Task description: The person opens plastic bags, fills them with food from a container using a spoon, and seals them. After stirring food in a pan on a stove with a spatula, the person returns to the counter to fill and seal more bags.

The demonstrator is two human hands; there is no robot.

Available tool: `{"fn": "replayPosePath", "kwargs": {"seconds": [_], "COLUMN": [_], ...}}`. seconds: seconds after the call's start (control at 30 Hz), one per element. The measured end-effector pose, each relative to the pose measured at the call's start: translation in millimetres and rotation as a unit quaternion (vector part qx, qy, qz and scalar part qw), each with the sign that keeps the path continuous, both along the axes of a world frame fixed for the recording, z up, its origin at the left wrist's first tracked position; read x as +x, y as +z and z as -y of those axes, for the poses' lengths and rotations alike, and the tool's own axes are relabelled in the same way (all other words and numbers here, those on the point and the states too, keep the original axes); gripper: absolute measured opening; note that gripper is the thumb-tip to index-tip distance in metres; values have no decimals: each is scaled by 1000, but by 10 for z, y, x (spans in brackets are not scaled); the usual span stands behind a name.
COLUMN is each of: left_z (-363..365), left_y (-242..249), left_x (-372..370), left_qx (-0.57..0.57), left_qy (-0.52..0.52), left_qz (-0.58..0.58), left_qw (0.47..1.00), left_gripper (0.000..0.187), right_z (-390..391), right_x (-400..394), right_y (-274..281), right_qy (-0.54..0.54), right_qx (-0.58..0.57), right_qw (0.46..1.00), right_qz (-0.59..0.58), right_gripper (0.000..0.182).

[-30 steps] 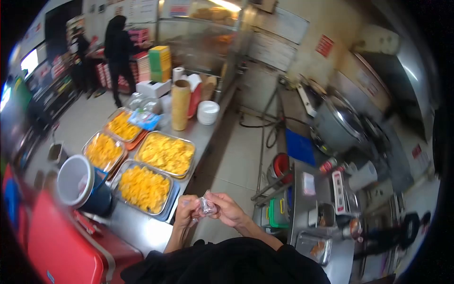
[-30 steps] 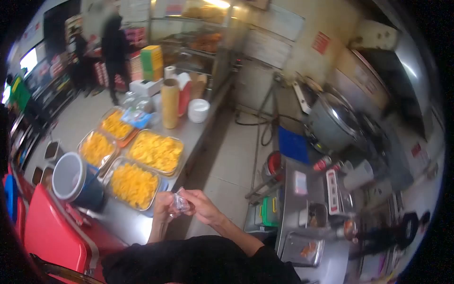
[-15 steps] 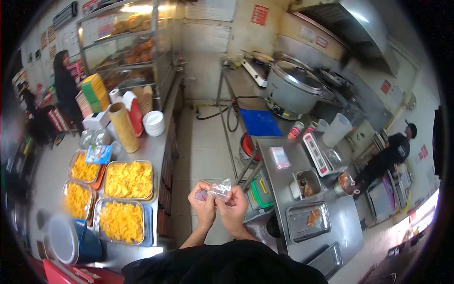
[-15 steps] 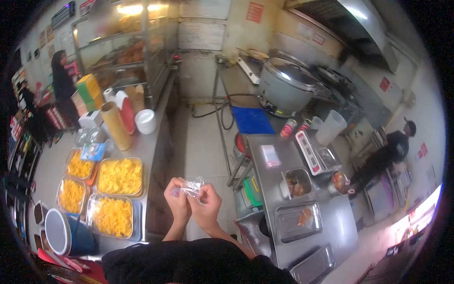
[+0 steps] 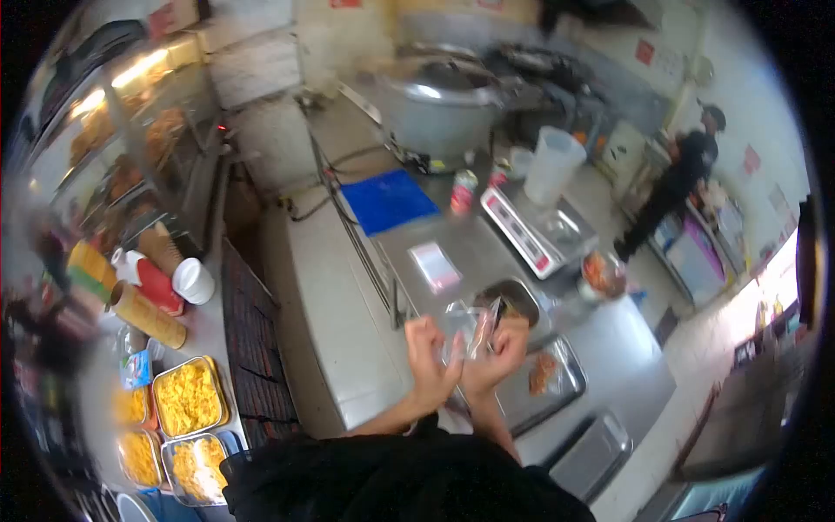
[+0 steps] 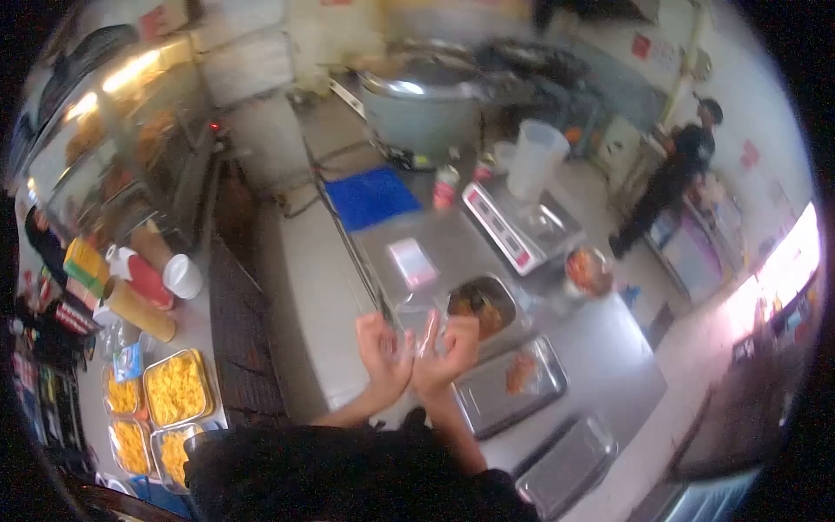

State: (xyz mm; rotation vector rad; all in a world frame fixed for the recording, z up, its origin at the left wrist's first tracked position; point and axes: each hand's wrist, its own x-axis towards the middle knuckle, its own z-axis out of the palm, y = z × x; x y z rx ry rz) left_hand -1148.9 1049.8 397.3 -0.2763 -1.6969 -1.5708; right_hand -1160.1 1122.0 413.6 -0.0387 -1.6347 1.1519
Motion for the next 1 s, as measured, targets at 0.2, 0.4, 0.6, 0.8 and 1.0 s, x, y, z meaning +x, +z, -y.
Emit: {"fn": "replayPosePath", "kwargs": {"seconds": [0.2, 0.4, 0.6, 0.8, 1.0], "left_z": [-246, -175, 40, 329, 113], "left_y": [-147, -130, -828, -1461, -1707], "left_x": [-558, -900, -1315, -1421, -1408], "left_qx": [-190, -309, -5, 108, 154], "left_qy": [-67, -340, -493, -468, -558], "left_qz": [31, 123, 366, 559, 546], "left_qw": [979, 880, 789, 676, 606], "left_gripper": [24, 31, 33, 26, 29], "right_z": [-582, -1215, -1471, -1437, -1421], "right_x": [2, -304, -864, -1042, -783], "right_y": [-220, -363, -951, -1159, -1149], "right_qy": [-7, 242, 58, -11, -28], "right_qx": [186, -107, 252, 313, 481], "right_qw": [976, 873, 701, 624, 614], "right_qz": [113, 409, 664, 716, 625], "right_gripper": [15, 8, 32, 20, 8]}}
